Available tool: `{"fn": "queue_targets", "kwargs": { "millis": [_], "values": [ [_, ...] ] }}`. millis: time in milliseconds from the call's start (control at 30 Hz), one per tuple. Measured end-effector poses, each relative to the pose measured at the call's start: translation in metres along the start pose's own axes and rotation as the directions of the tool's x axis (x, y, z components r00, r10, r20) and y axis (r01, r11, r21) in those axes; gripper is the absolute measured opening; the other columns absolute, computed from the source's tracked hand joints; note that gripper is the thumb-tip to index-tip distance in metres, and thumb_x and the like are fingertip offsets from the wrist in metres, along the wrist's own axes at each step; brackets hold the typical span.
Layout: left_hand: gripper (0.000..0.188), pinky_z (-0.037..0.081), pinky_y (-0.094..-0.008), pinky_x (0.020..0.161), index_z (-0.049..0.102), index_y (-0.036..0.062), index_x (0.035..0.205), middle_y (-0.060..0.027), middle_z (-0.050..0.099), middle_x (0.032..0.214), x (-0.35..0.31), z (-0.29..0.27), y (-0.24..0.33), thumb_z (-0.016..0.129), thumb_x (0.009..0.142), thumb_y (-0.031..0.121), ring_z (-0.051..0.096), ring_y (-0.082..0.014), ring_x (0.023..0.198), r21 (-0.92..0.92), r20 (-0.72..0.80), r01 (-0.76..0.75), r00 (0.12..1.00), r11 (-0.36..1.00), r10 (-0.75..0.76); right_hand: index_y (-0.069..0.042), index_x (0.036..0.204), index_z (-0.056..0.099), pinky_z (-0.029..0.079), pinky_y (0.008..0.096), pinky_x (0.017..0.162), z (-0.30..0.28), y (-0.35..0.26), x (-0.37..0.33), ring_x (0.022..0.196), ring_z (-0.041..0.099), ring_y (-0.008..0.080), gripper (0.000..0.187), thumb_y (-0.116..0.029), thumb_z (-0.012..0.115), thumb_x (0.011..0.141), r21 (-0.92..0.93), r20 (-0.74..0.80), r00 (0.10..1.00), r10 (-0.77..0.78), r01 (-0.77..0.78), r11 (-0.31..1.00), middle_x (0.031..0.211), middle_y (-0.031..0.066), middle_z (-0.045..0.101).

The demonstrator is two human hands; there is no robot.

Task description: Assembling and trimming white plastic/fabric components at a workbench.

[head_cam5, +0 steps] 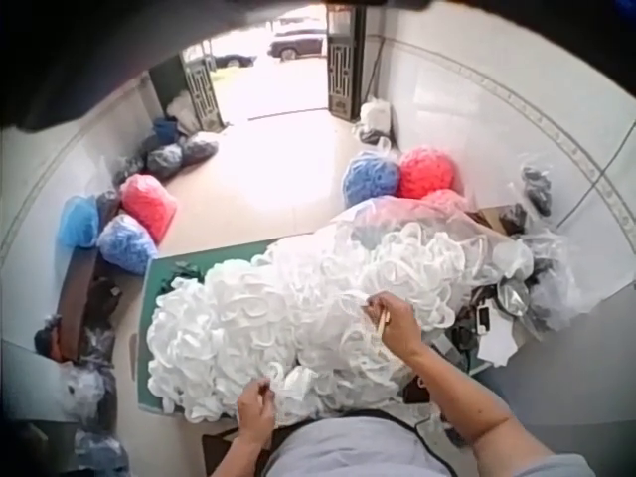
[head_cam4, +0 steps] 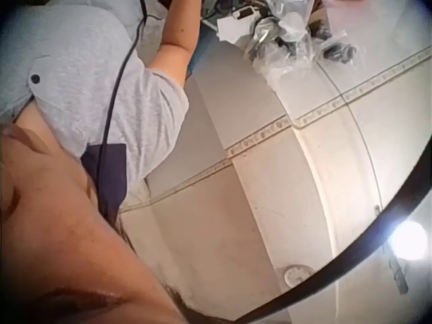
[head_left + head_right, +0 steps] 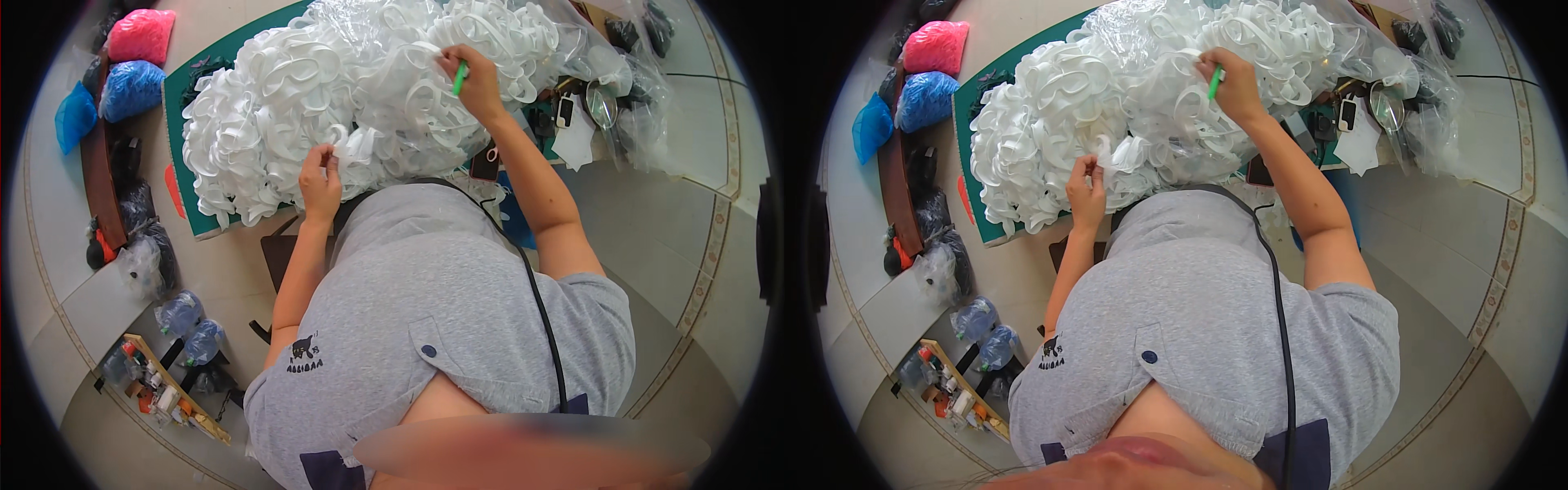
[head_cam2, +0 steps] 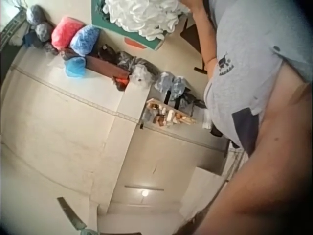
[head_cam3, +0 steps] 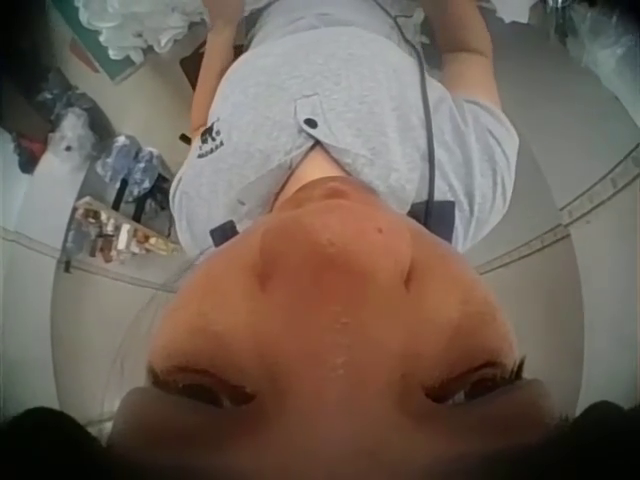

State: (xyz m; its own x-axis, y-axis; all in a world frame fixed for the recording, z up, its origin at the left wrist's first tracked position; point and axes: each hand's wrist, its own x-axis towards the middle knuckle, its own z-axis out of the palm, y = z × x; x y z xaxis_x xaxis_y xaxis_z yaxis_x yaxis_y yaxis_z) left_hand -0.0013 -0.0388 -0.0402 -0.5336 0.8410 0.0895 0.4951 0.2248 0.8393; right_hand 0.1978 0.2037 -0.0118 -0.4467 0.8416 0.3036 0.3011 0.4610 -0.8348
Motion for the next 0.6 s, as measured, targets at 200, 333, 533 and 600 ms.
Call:
{"fn": "queue_targets", "kwargs": {
  "millis": [200,333,533,600],
  "values": [
    [0.011,0.044,-0.028,0.078,0.059,0.0001,0.093,-0.0073,0.062,0.084,0.007,-0.013,0.002,0.061,0.089,0.01,0.057,-0.0183,0.081,-0.027,-0.047,0.031,0.998,0.999,-0.033,-0.003,0.071,0.04,0.044,0.0223,0.072,-0.093,-0.02,-0.084,0.075,0.05,0.0084,0.027,0.0,0.064,0.083,0.005,0.203,0.931,0.304,-0.311,0.95,0.081,0.0043,0.06],
    [0.009,0.043,-0.0297,0.083,0.06,0.0017,0.092,-0.0071,0.062,0.089,0.019,-0.015,-0.002,0.064,0.087,0.008,0.057,-0.0178,0.087,0.009,-0.036,-0.093,0.995,0.996,0.093,-0.002,0.071,0.044,0.045,0.0269,0.067,-0.133,-0.021,-0.142,0.069,0.055,0.0141,0.026,-0.003,0.067,0.08,-0.251,0.283,0.776,0.564,-0.508,0.824,0.076,0.0077,0.062],
    [0.008,0.043,-0.0251,0.081,0.06,0.0014,0.095,-0.0021,0.062,0.09,0.017,-0.019,0.016,0.06,0.087,0.001,0.056,-0.0106,0.087,-0.373,0.128,0.134,0.987,0.918,-0.092,0.0,0.073,0.052,0.044,0.0446,0.065,-0.163,-0.018,-0.175,0.071,0.053,0.0429,0.025,-0.014,0.072,0.075,-0.667,0.288,0.629,0.722,-0.41,0.622,0.071,0.0206,0.058],
    [0.01,0.043,-0.0234,0.08,0.059,0.0014,0.097,-0.001,0.061,0.09,0.014,-0.021,0.02,0.058,0.088,-0.002,0.055,-0.0088,0.087,-0.512,0.194,0.216,0.972,0.832,-0.133,0.001,0.075,0.051,0.043,0.0419,0.06,-0.152,-0.024,-0.158,0.066,0.052,0.0408,0.025,-0.016,0.07,0.078,-0.533,0.217,0.784,0.581,-0.404,0.744,0.067,0.02,0.054]
  ]
}}
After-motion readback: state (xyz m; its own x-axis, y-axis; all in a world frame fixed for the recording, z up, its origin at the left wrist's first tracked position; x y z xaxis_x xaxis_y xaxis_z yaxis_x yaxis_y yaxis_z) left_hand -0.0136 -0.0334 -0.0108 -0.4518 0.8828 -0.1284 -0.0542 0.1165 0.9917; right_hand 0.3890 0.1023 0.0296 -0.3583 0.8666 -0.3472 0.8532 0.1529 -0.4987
